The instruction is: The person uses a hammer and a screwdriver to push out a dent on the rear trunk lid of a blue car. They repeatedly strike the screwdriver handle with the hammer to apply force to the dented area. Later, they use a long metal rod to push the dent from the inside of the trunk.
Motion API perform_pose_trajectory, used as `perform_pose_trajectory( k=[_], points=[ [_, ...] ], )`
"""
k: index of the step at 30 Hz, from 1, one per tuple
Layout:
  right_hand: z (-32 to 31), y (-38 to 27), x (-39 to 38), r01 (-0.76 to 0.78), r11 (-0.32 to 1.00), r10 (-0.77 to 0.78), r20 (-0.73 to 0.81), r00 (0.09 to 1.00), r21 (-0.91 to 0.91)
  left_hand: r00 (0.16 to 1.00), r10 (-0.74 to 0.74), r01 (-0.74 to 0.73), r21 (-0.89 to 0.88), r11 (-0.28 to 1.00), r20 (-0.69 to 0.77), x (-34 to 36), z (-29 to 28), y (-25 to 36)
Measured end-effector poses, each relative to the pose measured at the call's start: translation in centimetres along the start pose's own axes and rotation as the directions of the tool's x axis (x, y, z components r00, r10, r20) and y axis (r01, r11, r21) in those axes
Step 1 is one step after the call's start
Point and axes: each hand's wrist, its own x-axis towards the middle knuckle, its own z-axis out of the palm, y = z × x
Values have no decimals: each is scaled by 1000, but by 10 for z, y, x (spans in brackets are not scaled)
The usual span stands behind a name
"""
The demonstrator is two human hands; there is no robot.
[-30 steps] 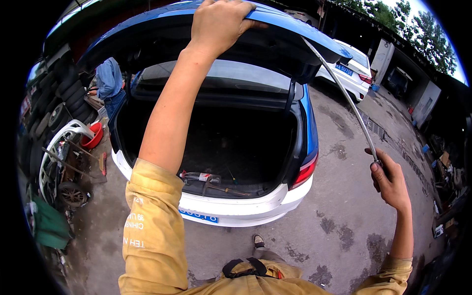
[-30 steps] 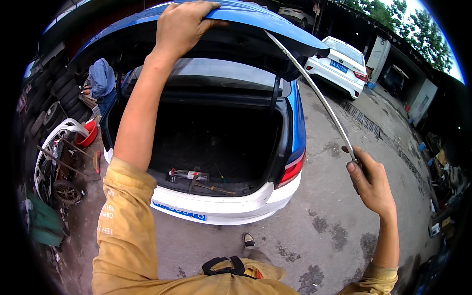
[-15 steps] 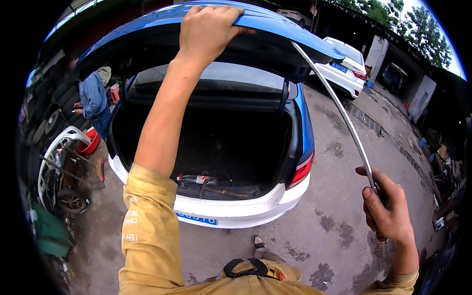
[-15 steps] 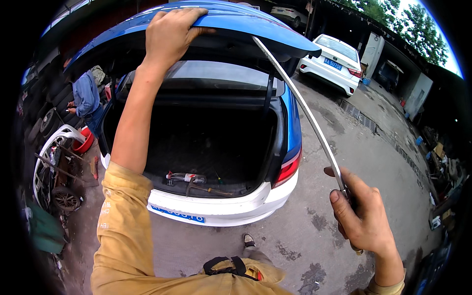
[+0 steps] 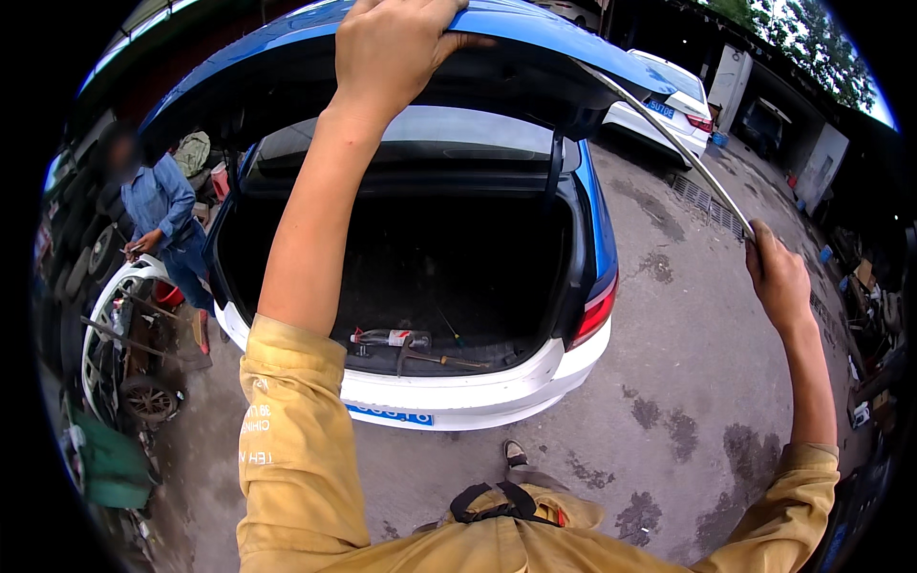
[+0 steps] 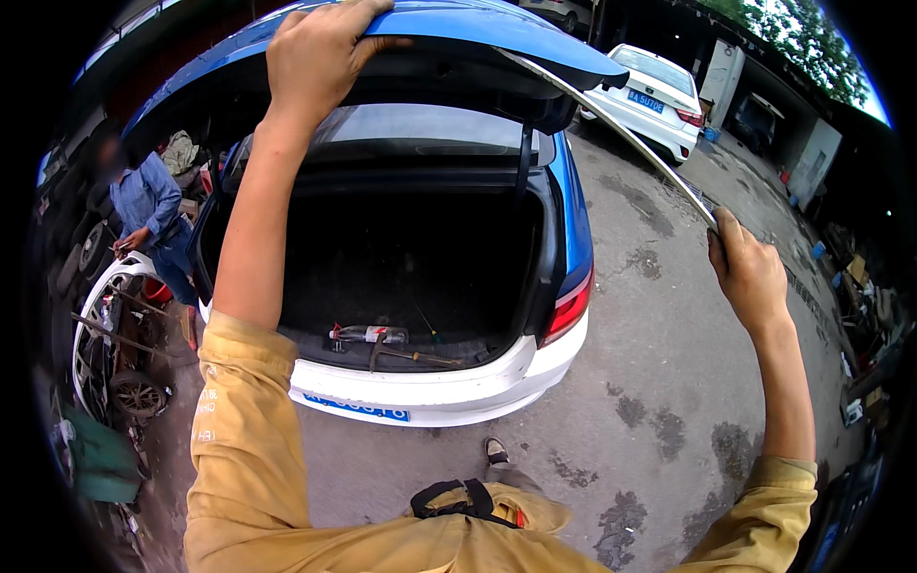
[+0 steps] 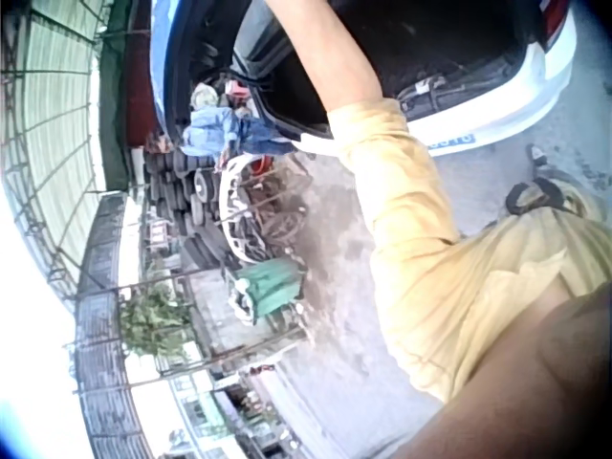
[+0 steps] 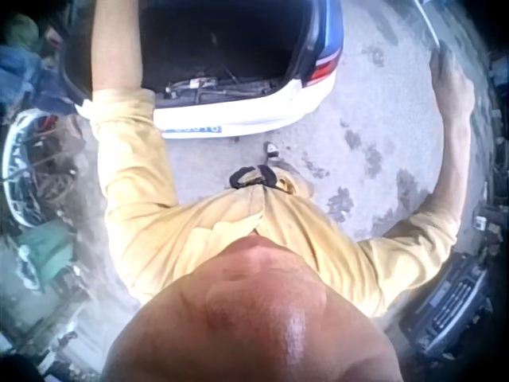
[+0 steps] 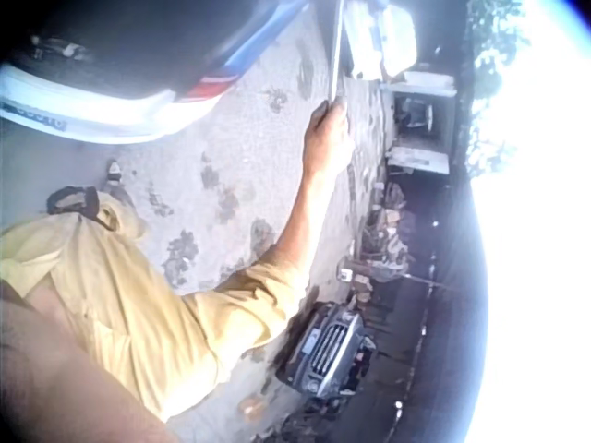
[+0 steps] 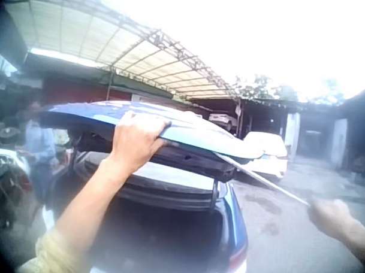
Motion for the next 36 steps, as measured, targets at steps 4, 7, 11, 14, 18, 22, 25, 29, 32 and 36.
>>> perform_pose_trajectory(
  k=[4,7,11,14,18,22,25,29,32,36],
  points=[
    [-8,-43,-17,-154,967,133,109,985,206,1000,-5,5,2,1000,-10,2,1,0],
    [-40,-111,-27,-489,660,188,506,842,570,1000,-17,17,6,1000,16,-1,-3,-5],
    [-83,-152,-31,-716,-38,-4,717,697,697,999,-18,19,-15,1000,45,-6,-6,-2],
    [-96,-158,-37,-674,-369,-86,699,710,640,1000,-2,0,69,998,24,-11,2,0],
    [-126,-175,-40,-634,-477,-89,684,724,608,999,32,-27,138,990,-34,-22,3,2],
    [-161,-181,-34,-566,-562,87,724,685,603,1000,3,-3,-52,999,12,-17,-8,17],
    [-147,-180,-33,-604,-453,45,694,719,656,999,-6,6,0,1000,38,-23,-23,6],
    [-79,-185,-55,-573,-249,28,597,802,781,1000,-29,29,-34,999,3,-15,-13,15],
    [-17,-184,-50,-539,-124,94,551,830,833,1000,-11,10,-44,999,-17,-12,-10,18],
    [-72,-178,-42,-623,-267,-27,640,768,735,999,35,-31,141,990,-27,-20,2,0]
  ],
)
